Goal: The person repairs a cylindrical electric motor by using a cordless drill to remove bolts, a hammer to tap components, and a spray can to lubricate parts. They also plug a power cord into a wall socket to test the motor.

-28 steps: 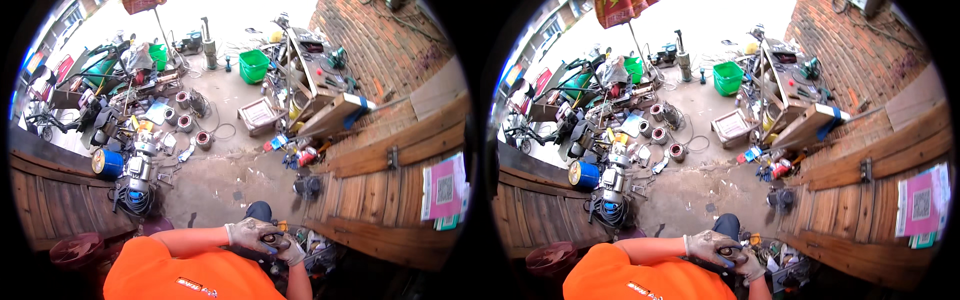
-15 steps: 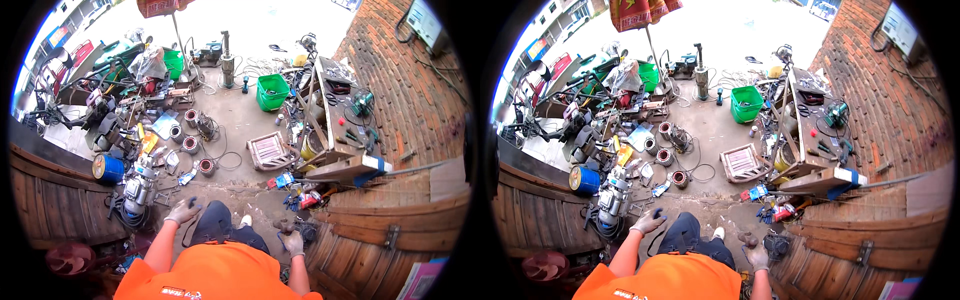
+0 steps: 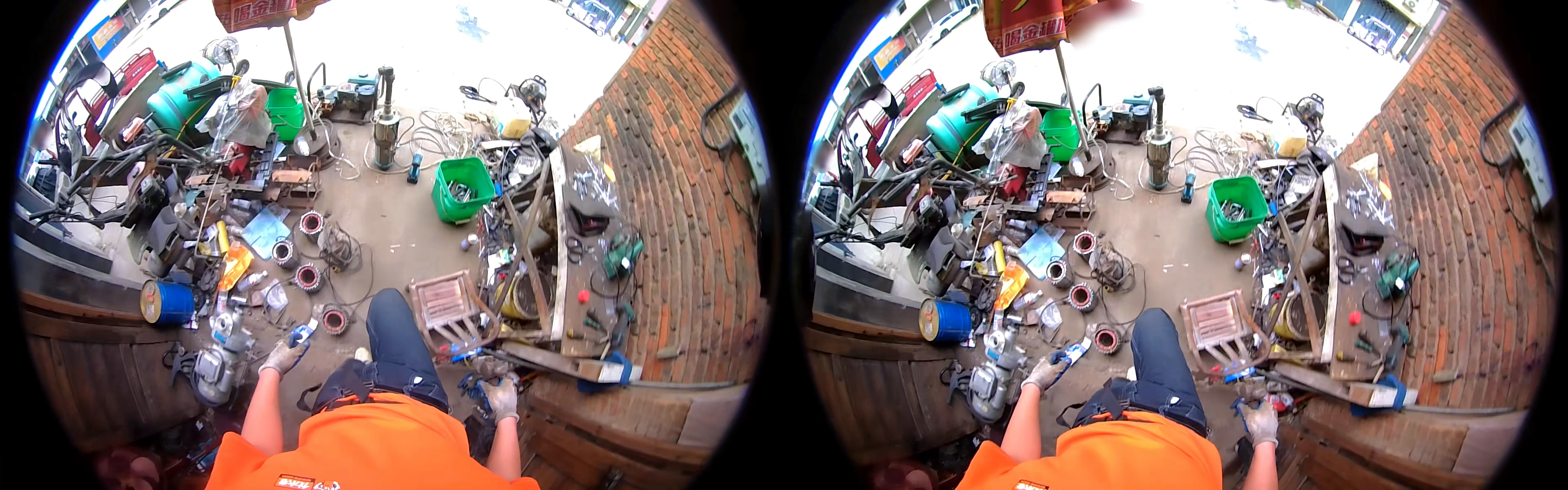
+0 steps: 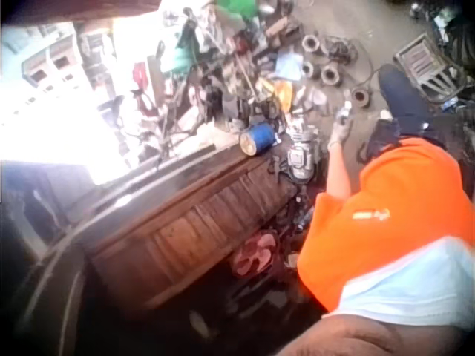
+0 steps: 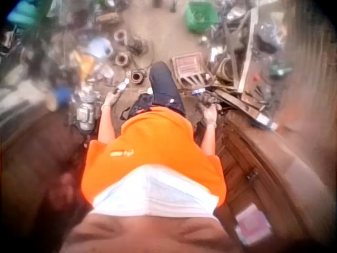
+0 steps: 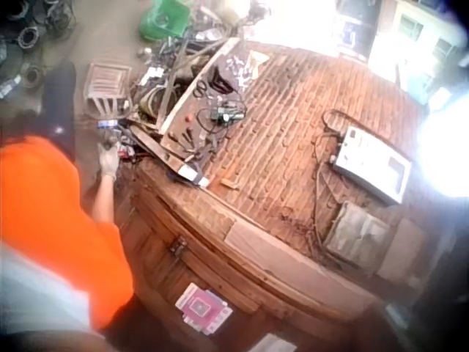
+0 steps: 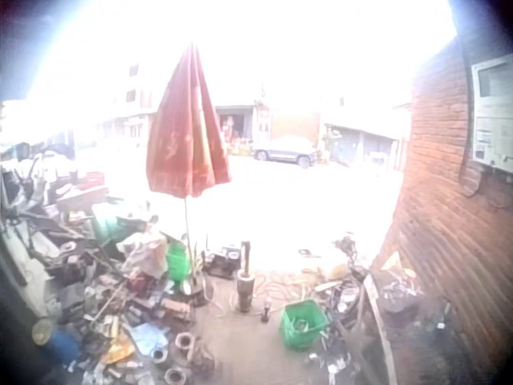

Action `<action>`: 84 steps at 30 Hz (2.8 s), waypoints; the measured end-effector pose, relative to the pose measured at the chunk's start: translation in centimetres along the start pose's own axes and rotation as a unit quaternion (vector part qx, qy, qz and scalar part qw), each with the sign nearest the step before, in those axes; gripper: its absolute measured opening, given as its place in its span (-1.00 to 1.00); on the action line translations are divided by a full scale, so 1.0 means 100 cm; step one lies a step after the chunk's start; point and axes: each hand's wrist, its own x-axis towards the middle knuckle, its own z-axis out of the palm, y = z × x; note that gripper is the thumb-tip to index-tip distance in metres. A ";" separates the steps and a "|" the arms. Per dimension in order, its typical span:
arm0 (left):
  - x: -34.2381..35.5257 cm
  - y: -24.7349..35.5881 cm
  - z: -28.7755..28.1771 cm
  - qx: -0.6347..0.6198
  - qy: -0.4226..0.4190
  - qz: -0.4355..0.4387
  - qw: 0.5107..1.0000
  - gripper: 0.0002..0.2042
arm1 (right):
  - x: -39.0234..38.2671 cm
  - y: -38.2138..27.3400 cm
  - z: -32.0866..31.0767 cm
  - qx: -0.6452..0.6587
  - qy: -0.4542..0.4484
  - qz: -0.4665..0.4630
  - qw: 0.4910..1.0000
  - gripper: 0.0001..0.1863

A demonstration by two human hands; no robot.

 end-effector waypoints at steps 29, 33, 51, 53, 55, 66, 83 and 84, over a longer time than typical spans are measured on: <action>0.579 0.388 0.476 0.205 -0.409 0.016 0.889 -0.50 | 0.785 -0.495 0.186 0.417 -0.119 -0.060 0.899 -0.70; 0.580 0.398 0.471 0.138 -0.432 -0.033 0.890 -0.51 | 0.793 -0.514 0.208 0.377 -0.137 -0.012 0.916 -0.70; 0.691 0.437 0.375 0.178 -0.412 -0.030 0.893 -0.55 | 0.832 -0.601 0.176 0.423 -0.106 -0.230 0.870 -0.66; 0.713 0.448 0.357 0.202 -0.407 -0.015 0.891 -0.55 | 0.837 -0.597 0.171 0.418 -0.116 -0.231 0.871 -0.65; 0.721 0.451 0.333 0.221 -0.399 -0.016 0.890 -0.56 | 0.830 -0.592 0.179 0.425 -0.139 -0.242 0.861 -0.68; 0.695 0.544 0.086 0.194 -0.065 0.274 0.940 -0.38 | 0.744 -0.609 0.130 0.448 -0.221 -0.424 0.755 -0.67; 0.783 0.513 -0.036 -0.240 0.210 0.183 0.930 -0.48 | 0.793 -0.700 0.174 -0.104 0.009 -0.562 0.820 -0.63; 0.791 0.517 -0.034 -0.239 0.228 0.196 0.923 -0.47 | 0.807 -0.690 0.181 -0.200 0.057 -0.573 0.793 -0.61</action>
